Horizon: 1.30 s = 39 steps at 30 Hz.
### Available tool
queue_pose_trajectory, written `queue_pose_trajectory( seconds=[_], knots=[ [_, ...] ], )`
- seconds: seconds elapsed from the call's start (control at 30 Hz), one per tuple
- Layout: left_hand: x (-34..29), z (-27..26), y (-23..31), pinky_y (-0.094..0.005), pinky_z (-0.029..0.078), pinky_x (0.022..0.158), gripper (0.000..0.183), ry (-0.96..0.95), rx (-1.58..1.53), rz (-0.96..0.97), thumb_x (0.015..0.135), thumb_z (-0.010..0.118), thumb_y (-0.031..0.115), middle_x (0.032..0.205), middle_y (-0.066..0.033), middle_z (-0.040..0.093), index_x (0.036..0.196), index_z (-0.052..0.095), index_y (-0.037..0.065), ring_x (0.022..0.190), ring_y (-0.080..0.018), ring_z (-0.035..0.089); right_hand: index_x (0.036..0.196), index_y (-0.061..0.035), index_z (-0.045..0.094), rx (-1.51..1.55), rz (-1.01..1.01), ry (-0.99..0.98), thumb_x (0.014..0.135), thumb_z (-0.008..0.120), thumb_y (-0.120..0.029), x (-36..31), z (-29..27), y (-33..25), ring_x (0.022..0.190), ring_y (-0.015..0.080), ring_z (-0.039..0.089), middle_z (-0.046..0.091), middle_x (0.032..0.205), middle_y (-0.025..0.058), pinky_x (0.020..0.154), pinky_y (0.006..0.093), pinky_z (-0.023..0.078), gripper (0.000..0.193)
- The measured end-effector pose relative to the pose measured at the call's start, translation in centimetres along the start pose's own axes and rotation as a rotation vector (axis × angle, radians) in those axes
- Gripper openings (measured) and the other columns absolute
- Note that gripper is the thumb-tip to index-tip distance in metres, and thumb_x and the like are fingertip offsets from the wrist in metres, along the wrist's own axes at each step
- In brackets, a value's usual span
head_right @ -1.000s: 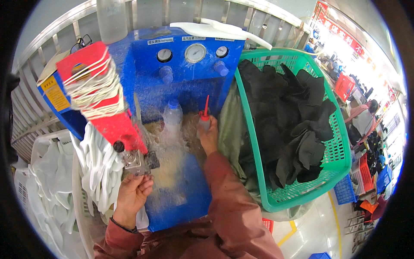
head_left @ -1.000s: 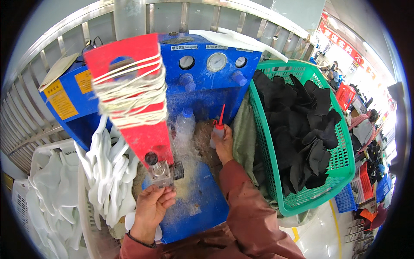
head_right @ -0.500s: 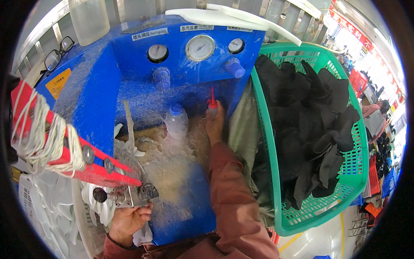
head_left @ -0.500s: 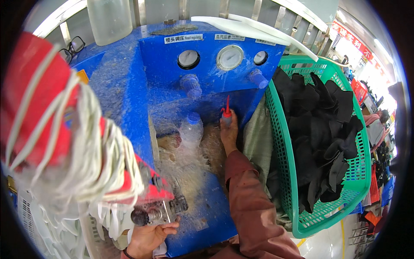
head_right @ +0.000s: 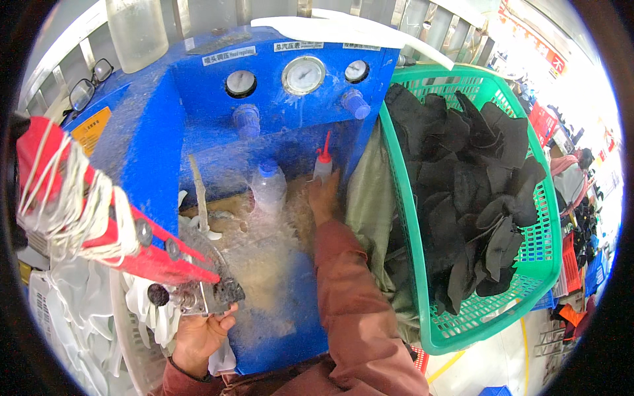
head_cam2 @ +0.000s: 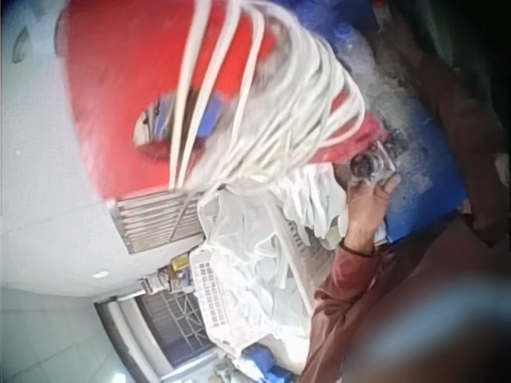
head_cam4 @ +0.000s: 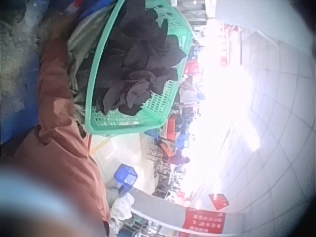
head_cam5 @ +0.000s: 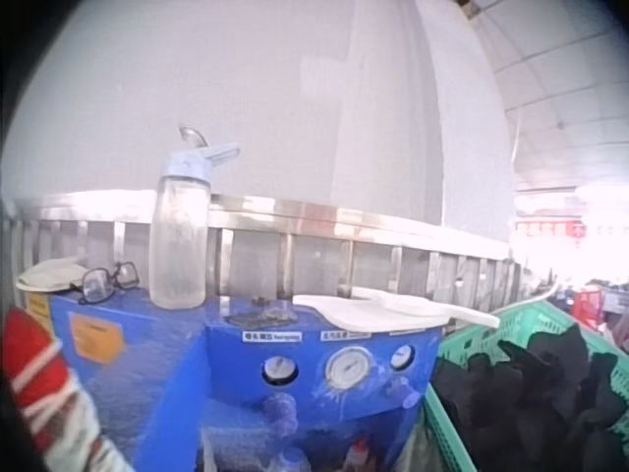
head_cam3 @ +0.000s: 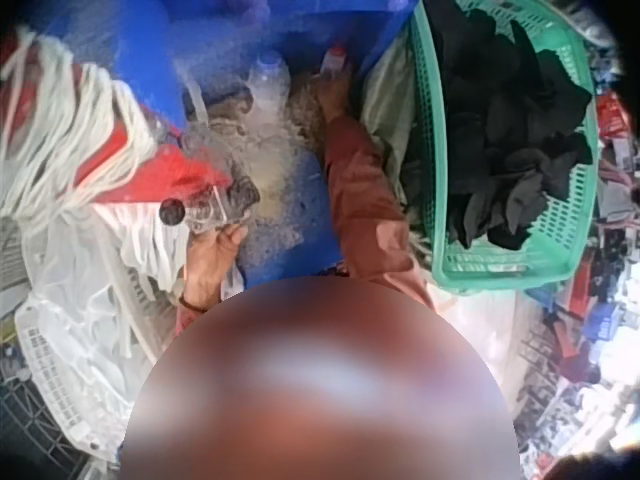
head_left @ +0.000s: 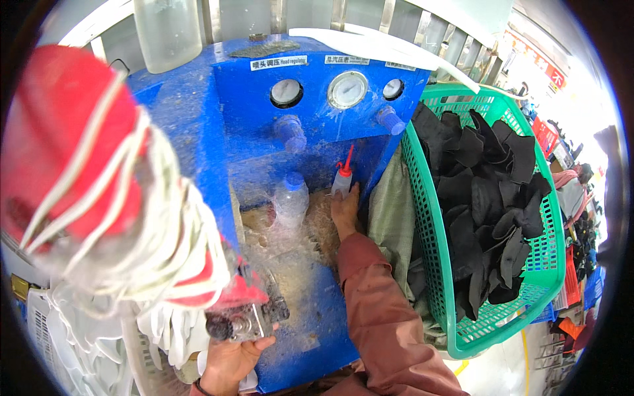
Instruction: The person picks a black glove from a green basket, places it on a blue machine, and presses a lever to attach a white plastic insert. The finished glove is then placed into a red basket. This process is repeated for multiple gloves.
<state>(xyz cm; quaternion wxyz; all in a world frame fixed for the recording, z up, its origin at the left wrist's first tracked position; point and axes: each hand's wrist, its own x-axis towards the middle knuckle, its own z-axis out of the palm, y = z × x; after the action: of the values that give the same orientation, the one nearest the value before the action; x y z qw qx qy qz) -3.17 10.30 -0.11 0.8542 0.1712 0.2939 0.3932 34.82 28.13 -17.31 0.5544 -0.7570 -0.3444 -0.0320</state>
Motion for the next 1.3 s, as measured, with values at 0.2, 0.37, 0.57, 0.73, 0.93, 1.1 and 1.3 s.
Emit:
queue_pose_trajectory(
  seconds=[0.2,0.37,0.57,0.73,0.93,1.1,1.3],
  knots=[
    [1.1,-2.5,-0.4,-0.0493,0.059,0.082,0.035,-0.202,-0.312,-0.2,0.095,0.057,0.014,0.112,-0.025,0.065,0.128,0.054,0.001,0.103,-0.0392,0.066,0.136,0.0074,0.044,0.041,0.053,-0.223,0.091,0.058,-0.016,-2.3,-4.3,-3.2,0.122,0.0386,0.052,0.054,0.129,0.0269,0.106,0.0383,0.038,0.053],
    [1.9,-3.3,-0.2,-0.0508,0.06,0.077,0.027,-0.263,-0.307,-0.247,0.097,0.054,0.017,0.107,-0.0261,0.066,0.12,0.059,0.004,0.094,-0.0385,0.069,0.131,0.0021,0.054,0.323,0.155,-0.357,0.096,0.057,-0.015,-6.4,-9.8,-6.7,0.114,0.0248,0.059,0.063,0.121,0.0167,0.099,0.0315,0.044,0.039],
    [1.3,-2.4,-0.8,-0.036,0.056,0.061,0.012,-0.115,-0.109,-0.058,0.098,0.054,0.013,0.089,-0.0134,0.062,0.101,0.061,0.003,0.071,-0.022,0.061,0.128,0.0029,0.055,0.533,0.203,-0.489,0.099,0.055,-0.01,-15.2,-18.1,-8.0,0.112,0.0208,0.061,0.064,0.121,0.0135,0.096,0.0307,0.048,0.032],
    [1.7,-2.0,-0.9,-0.0322,0.053,0.069,0.018,-0.34,-0.319,-0.217,0.095,0.059,0.014,0.092,-0.0109,0.06,0.106,0.059,0.0,0.078,-0.0189,0.058,0.126,0.0019,0.057,0.71,0.373,-0.565,0.1,0.053,-0.01,-20.7,-23.5,-8.4,0.107,0.0229,0.063,0.065,0.116,0.0148,0.093,0.0331,0.051,0.029],
    [2.9,-1.9,-3.6,-0.031,0.051,0.075,0.028,-0.571,-0.527,-0.137,0.094,0.062,0.016,0.093,-0.0067,0.054,0.115,0.054,-0.001,0.079,-0.0145,0.051,0.121,0.0018,0.061,0.694,0.407,-0.574,0.098,0.054,-0.007,-24.4,-26.4,-7.5,0.103,0.0189,0.065,0.068,0.109,0.0119,0.09,0.0317,0.052,0.025],
    [2.7,-1.3,-5.2,-0.0309,0.053,0.077,0.024,-0.432,-0.542,0.056,0.096,0.061,0.017,0.093,-0.0064,0.055,0.113,0.056,0.001,0.08,-0.0141,0.053,0.118,0.0024,0.062,0.665,0.405,-0.522,0.098,0.053,-0.006,-25.6,-27.9,-5.9,0.097,0.0175,0.066,0.069,0.106,0.0118,0.085,0.0297,0.053,0.024],
    [2.6,-1.0,-5.4,-0.027,0.052,0.074,0.028,-0.402,-0.534,0.076,0.098,0.058,0.024,0.089,-0.0033,0.054,0.113,0.056,0.0,0.074,-0.0096,0.052,0.12,0.0024,0.061,0.615,0.386,-0.522,0.099,0.053,-0.007,-26.3,-29.1,-5.3,0.096,0.0175,0.065,0.068,0.106,0.0116,0.085,0.0291,0.053,0.024]
  ],
)
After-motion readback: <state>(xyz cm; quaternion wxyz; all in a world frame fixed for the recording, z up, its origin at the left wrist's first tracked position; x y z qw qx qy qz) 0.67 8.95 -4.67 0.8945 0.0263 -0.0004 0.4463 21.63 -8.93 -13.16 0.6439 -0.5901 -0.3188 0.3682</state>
